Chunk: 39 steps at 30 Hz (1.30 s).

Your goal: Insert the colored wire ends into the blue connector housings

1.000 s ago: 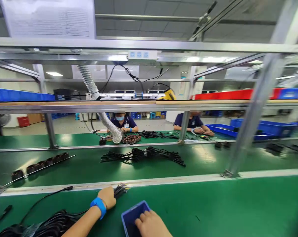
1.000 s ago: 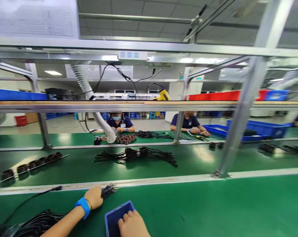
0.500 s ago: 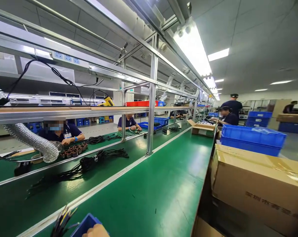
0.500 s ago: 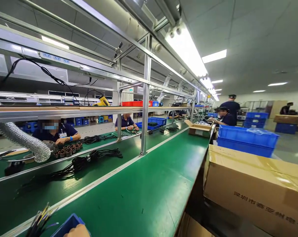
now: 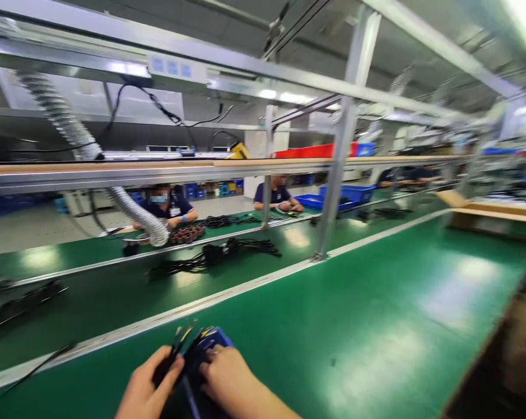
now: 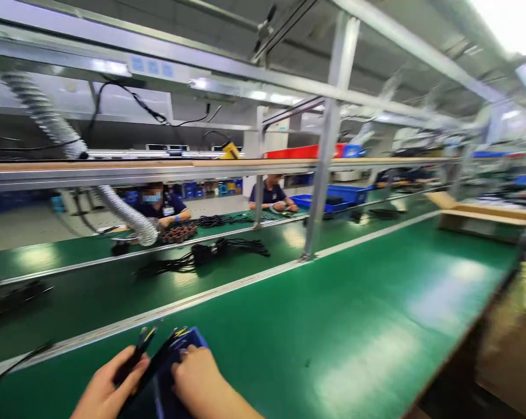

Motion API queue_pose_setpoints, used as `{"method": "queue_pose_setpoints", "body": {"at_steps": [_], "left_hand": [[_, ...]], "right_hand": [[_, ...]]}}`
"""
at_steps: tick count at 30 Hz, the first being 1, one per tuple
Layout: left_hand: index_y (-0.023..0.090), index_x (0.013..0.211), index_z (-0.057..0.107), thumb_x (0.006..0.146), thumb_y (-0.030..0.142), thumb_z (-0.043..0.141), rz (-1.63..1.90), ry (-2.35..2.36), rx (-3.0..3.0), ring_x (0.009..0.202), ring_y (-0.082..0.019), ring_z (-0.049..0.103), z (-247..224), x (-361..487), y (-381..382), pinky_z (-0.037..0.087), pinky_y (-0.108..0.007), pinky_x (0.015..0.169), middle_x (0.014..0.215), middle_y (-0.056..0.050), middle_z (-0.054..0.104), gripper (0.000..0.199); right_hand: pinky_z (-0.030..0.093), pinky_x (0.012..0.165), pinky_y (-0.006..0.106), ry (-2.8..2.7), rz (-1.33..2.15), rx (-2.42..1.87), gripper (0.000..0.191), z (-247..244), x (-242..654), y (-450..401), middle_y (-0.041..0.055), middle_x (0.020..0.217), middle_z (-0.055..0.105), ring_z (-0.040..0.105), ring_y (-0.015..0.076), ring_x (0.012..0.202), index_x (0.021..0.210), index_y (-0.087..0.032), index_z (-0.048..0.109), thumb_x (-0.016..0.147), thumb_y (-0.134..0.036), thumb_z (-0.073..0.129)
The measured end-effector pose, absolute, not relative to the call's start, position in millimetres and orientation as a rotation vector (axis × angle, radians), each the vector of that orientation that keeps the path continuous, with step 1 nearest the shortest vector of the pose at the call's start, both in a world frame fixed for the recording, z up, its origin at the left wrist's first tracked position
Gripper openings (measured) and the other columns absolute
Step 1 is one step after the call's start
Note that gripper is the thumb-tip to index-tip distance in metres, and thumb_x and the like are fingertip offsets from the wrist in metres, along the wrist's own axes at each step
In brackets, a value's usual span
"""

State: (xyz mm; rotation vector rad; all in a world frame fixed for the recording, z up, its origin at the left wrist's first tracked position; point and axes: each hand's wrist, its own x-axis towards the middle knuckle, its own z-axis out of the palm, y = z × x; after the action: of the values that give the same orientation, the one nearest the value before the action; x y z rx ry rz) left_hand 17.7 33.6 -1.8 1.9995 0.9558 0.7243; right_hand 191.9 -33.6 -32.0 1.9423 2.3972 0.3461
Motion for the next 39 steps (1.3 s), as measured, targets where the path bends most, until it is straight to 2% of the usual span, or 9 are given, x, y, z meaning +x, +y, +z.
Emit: {"method": "queue_pose_setpoints", "body": {"at_steps": [2,6,14,20,26,31,34,37,39], "left_hand": [[0.021,0.082,0.066,0.075,0.074,0.052,0.541,0.821,1.792,0.056,-0.019,0.060,9.3,19.4,26.0,0.050,-0.030,0.062,0.063,-0.001,0.062,0.055],[0.017,0.085,0.061,0.073,0.071,0.061,0.448,0.682,1.440,0.050,-0.012,0.056,12.1,18.2,17.9,0.043,-0.025,0.053,0.065,0.002,0.055,0.055],[0.018,0.072,0.048,0.062,0.048,0.082,0.239,0.541,1.464,0.060,-0.014,0.066,12.9,23.4,3.2,0.046,-0.023,0.058,0.068,0.004,0.056,0.046],[0.016,0.082,0.055,0.074,0.065,0.064,0.397,0.619,1.564,0.037,-0.006,0.048,5.2,48.0,6.2,0.027,-0.018,0.040,0.055,0.006,0.052,0.051],[0.016,0.078,0.054,0.058,0.070,0.074,0.357,0.658,1.286,0.043,-0.008,0.057,-29.0,44.8,13.4,0.037,-0.016,0.040,0.064,0.003,0.057,0.061],[0.017,0.085,0.056,0.064,0.070,0.070,0.470,0.647,1.289,0.045,-0.011,0.061,-36.8,45.0,16.8,0.036,-0.017,0.037,0.079,-0.004,0.065,0.059],[0.016,0.083,0.058,0.068,0.068,0.069,0.520,0.656,1.307,0.036,-0.005,0.048,-36.2,45.5,18.9,0.027,-0.017,0.033,0.070,0.000,0.063,0.055],[0.017,0.079,0.057,0.069,0.066,0.069,0.530,0.679,1.306,0.031,-0.003,0.028,-33.4,44.1,16.8,0.018,-0.017,0.034,0.044,0.009,0.046,0.051],[0.017,0.077,0.057,0.070,0.062,0.071,0.545,0.702,1.304,0.032,-0.003,0.025,-29.8,42.8,13.6,0.017,-0.018,0.036,0.040,0.011,0.038,0.048]], "right_hand": [[0.053,0.058,0.028,2.465,0.258,1.974,0.013,-37.9,189.3,-30.7,0.0080,0.081,0.077,0.072,0.0230,0.073,0.086,-0.017,0.076,0.082,-0.029,0.070],[0.050,0.059,0.025,2.512,0.104,2.047,0.015,-42.1,183.6,-28.9,0.0073,0.078,0.077,0.072,0.0213,0.069,0.082,-0.016,0.076,0.085,-0.010,0.063],[0.047,0.064,0.025,2.494,-0.111,2.331,0.011,-33.6,190.0,-48.6,0.0084,0.088,0.076,0.070,0.0230,0.078,0.087,-0.016,0.073,0.083,-0.015,0.062],[0.045,0.068,0.020,2.627,-0.244,2.411,0.020,-27.4,192.0,-58.9,0.0039,0.091,0.073,0.068,0.0165,0.079,0.095,-0.020,0.069,0.090,-0.012,0.051],[0.045,0.067,0.020,2.752,-0.497,2.467,0.018,-32.4,196.7,-66.0,0.0024,0.083,0.072,0.067,0.0169,0.076,0.082,-0.020,0.067,0.081,-0.006,0.056],[0.046,0.066,0.023,2.773,-0.300,2.671,0.018,-41.7,197.3,-58.3,0.0026,0.082,0.067,0.065,0.0172,0.074,0.082,-0.021,0.061,0.087,-0.006,0.051],[0.046,0.065,0.024,2.806,-0.109,2.776,0.017,-43.9,200.0,-56.1,0.0014,0.080,0.064,0.062,0.0174,0.073,0.084,-0.022,0.058,0.089,-0.008,0.050],[0.045,0.060,0.021,2.952,-0.230,2.699,0.015,-39.9,202.5,-59.9,-0.0010,0.075,0.059,0.059,0.0144,0.065,0.085,-0.022,0.055,0.092,-0.011,0.049],[0.046,0.061,0.021,3.048,-0.252,2.610,0.014,-34.8,202.5,-63.8,-0.0005,0.077,0.059,0.059,0.0141,0.066,0.087,-0.022,0.055,0.093,-0.012,0.047]]}}
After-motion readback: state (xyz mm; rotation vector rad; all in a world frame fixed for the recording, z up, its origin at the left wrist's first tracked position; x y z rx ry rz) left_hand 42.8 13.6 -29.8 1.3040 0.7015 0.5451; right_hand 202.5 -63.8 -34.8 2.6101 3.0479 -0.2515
